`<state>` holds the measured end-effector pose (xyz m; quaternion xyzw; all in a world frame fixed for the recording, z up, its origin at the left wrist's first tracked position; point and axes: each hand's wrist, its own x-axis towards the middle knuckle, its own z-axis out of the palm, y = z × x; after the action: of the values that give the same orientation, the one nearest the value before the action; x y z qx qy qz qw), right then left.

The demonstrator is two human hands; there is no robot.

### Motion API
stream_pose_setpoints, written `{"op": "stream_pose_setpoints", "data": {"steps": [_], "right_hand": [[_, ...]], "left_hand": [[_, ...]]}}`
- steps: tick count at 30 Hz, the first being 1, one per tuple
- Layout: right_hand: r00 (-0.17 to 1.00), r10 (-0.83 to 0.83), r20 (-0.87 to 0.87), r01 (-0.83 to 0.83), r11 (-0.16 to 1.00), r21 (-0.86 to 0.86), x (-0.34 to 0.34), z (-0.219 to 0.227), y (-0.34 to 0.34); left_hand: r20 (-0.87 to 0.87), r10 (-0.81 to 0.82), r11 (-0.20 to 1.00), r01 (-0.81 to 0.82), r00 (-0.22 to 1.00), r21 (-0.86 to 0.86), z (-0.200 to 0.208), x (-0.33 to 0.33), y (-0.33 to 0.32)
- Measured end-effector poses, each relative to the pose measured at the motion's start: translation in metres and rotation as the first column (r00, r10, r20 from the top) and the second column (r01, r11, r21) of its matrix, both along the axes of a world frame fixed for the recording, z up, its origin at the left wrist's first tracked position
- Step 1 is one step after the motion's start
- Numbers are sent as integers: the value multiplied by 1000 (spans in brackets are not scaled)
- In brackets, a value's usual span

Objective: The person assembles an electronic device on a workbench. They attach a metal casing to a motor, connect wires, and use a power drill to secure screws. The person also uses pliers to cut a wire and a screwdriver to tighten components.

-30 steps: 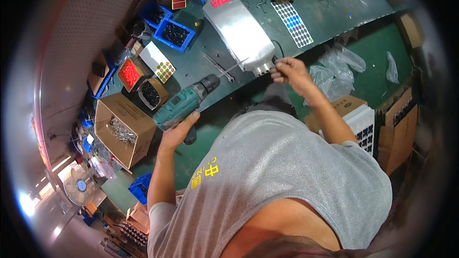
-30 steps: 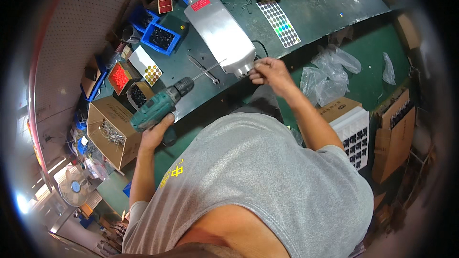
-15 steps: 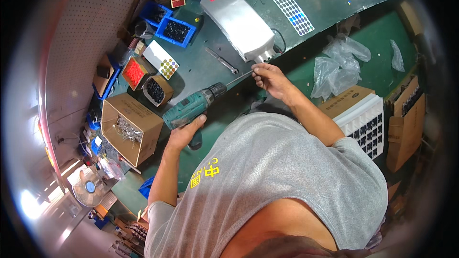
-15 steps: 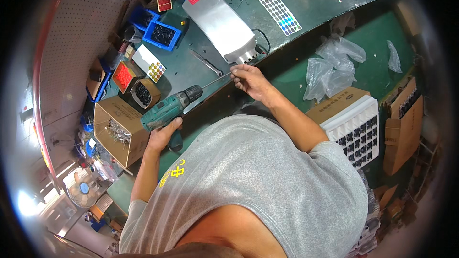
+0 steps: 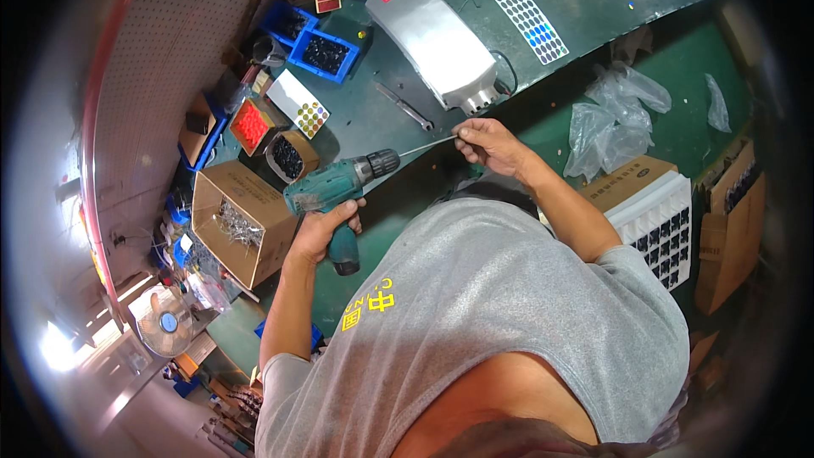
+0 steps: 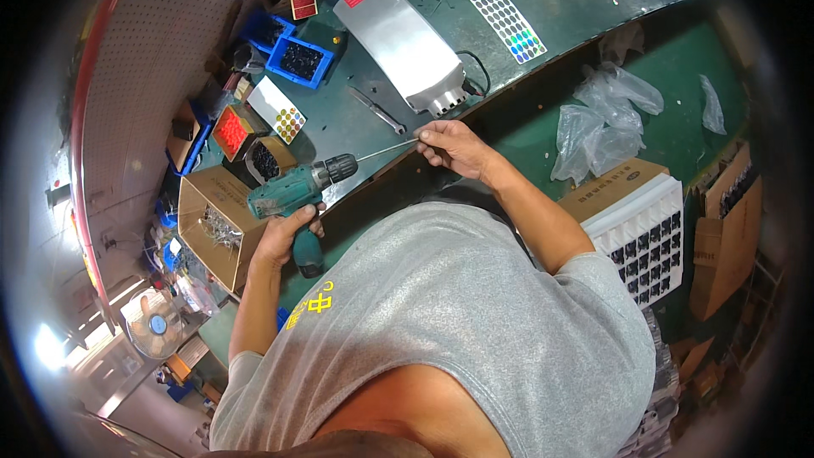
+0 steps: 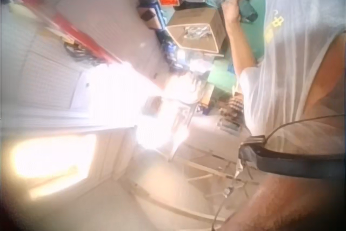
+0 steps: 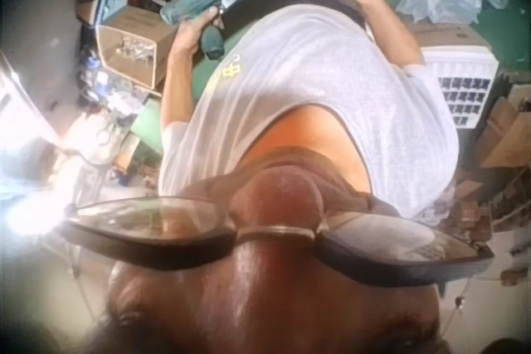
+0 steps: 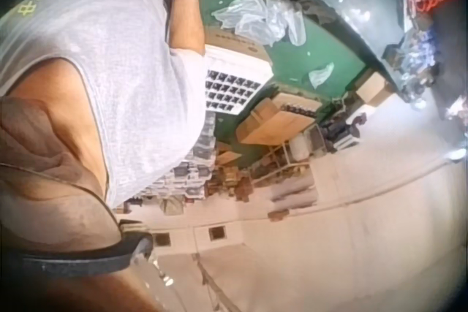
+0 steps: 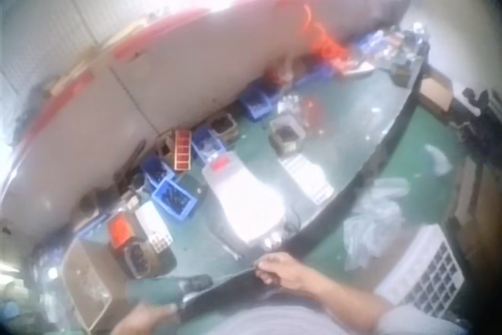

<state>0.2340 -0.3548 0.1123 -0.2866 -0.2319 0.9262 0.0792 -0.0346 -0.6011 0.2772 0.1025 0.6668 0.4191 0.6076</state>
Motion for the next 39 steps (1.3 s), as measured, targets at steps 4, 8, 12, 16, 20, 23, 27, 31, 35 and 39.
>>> {"op": "stream_pose_setpoints", "data": {"steps": [4,8,12,16,20,23,27,31,35,39], "right_hand": [[991,-123,-50,111,973,-203,-16,-9,-8],[940,-296,-172,184,860,-477,-40,-33,-11],[941,-327,-92,241,834,-497,-54,-50,-8],[946,-312,-85,242,858,-453,-56,-56,-10],[951,-292,-99,227,880,-418,-57,-56,-11],[957,-290,-17,264,890,-372,-59,-55,-11],[982,-190,-4,182,945,-271,-48,-52,-9],[950,-104,294,166,967,-194,-21,-40,5],[922,-176,345,194,981,-19,3,-46,26],[957,-87,278,75,996,53,12,-41,47]], "left_hand": [[-51,59,998,-59,997,11,-5,8,1],[-345,-45,994,75,938,75,-11,17,10],[-515,-107,983,168,850,73,-19,24,20],[-598,-167,954,281,784,101,-23,27,29],[-679,-231,929,365,697,58,-23,27,36],[-731,-239,901,426,639,77,-19,25,43],[-806,-337,835,550,486,-17,-5,10,67],[-797,-553,682,682,244,-264,52,9,142],[-742,-670,535,717,38,-447,72,22,185],[-666,-746,489,680,2,-546,78,37,198]]}}
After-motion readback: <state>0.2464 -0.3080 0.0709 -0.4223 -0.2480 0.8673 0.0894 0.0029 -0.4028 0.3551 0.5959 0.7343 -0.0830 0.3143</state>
